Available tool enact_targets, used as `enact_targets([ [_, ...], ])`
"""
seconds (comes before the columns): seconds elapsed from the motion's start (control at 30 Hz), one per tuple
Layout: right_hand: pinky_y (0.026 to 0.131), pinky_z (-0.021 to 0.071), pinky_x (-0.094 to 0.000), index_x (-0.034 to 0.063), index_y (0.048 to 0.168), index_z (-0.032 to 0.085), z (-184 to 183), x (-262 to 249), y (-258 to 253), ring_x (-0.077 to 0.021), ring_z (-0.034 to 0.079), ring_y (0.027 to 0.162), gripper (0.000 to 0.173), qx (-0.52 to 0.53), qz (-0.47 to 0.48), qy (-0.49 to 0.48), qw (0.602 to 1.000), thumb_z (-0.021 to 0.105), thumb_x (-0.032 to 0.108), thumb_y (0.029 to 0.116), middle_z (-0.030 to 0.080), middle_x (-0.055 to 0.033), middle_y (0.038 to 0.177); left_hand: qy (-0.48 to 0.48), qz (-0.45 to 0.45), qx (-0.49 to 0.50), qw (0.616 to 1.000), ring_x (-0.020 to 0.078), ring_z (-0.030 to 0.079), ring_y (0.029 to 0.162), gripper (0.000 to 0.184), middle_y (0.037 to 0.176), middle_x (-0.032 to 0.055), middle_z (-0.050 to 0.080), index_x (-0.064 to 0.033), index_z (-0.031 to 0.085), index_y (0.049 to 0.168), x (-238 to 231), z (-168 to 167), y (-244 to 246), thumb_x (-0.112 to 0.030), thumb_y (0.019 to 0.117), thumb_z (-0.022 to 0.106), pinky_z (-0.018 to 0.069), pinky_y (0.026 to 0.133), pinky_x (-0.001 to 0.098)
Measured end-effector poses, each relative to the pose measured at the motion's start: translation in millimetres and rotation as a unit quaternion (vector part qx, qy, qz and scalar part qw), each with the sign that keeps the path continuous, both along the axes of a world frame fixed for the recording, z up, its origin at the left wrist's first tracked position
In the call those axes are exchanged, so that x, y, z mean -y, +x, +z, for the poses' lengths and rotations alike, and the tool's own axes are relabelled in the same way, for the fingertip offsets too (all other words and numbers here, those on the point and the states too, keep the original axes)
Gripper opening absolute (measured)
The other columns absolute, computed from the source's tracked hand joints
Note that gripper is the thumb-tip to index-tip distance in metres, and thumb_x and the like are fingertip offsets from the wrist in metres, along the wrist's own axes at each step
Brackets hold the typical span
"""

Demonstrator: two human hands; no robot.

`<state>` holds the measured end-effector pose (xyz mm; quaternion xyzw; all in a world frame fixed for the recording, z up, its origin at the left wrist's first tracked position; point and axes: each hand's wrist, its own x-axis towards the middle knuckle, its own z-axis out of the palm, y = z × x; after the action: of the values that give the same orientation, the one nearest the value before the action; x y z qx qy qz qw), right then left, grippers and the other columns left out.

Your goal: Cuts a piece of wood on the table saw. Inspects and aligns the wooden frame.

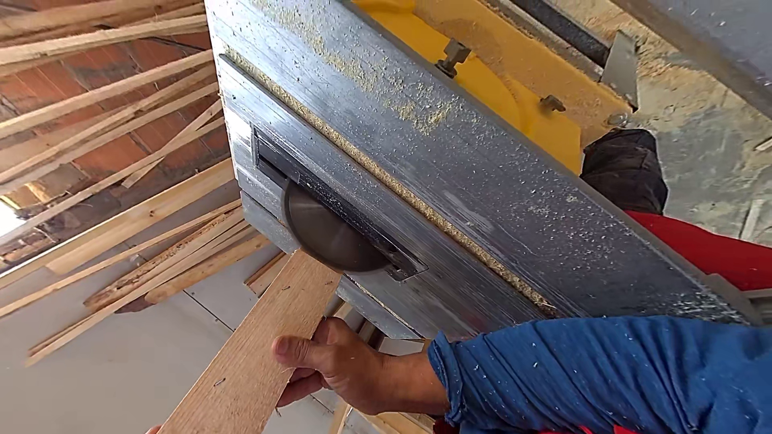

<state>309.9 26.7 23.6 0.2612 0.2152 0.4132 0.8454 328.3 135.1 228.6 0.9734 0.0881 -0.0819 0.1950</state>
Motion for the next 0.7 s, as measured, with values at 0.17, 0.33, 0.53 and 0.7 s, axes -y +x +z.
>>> enact_targets([
  [0.17,0.081,0.0662,-0.0428,-0.0059,0.125,0.052,1,-6,3,-0.0259,0.077,0.091,0.027,-0.014,0.007,-0.005,1.000,0.053,0.015,0.1071,0.075,-0.0153,0.102,0.065,-0.034,0.002,0.997,-0.0038,0.068,0.085,0.027,0.102,-0.0058,0.069,0.0053,0.056,0.119,-19,37,3,-0.013,0.1000,0.047,0.0573,0.076,0.0144],
  [0.33,0.081,0.0658,-0.0409,-0.0057,0.127,0.051,8,-14,6,-0.0242,0.076,0.092,0.030,-0.018,0.022,-0.002,1.000,0.057,0.013,0.1050,0.074,-0.0147,0.104,0.106,0.037,0.040,0.993,-0.0009,0.066,0.070,0.012,0.082,-0.0037,0.068,-0.0008,0.059,0.094,20,17,21,-0.008,0.0854,0.055,0.0545,0.064,0.0135],
  [0.53,0.083,0.0656,-0.0407,-0.0053,0.129,0.049,13,-9,10,-0.0243,0.076,0.094,0.031,-0.028,0.026,-0.009,0.999,0.057,0.012,0.1049,0.073,-0.0152,0.106,0.087,-0.025,0.025,0.996,0.0016,0.067,0.072,0.011,0.084,-0.0028,0.068,-0.0017,0.058,0.093,6,24,32,-0.009,0.0856,0.056,0.0550,0.064,0.0157],
  [0.7,0.081,0.0662,-0.0406,-0.0054,0.126,0.051,10,-8,8,-0.0243,0.077,0.091,0.028,-0.047,0.032,0.004,0.998,0.057,0.013,0.1053,0.074,-0.0149,0.103,0.059,-0.110,0.008,0.992,-0.0034,0.068,0.084,0.012,0.097,-0.0142,0.071,-0.0171,0.064,0.105,-30,47,36,-0.014,0.0947,0.058,0.0562,0.076,0.0137],
])
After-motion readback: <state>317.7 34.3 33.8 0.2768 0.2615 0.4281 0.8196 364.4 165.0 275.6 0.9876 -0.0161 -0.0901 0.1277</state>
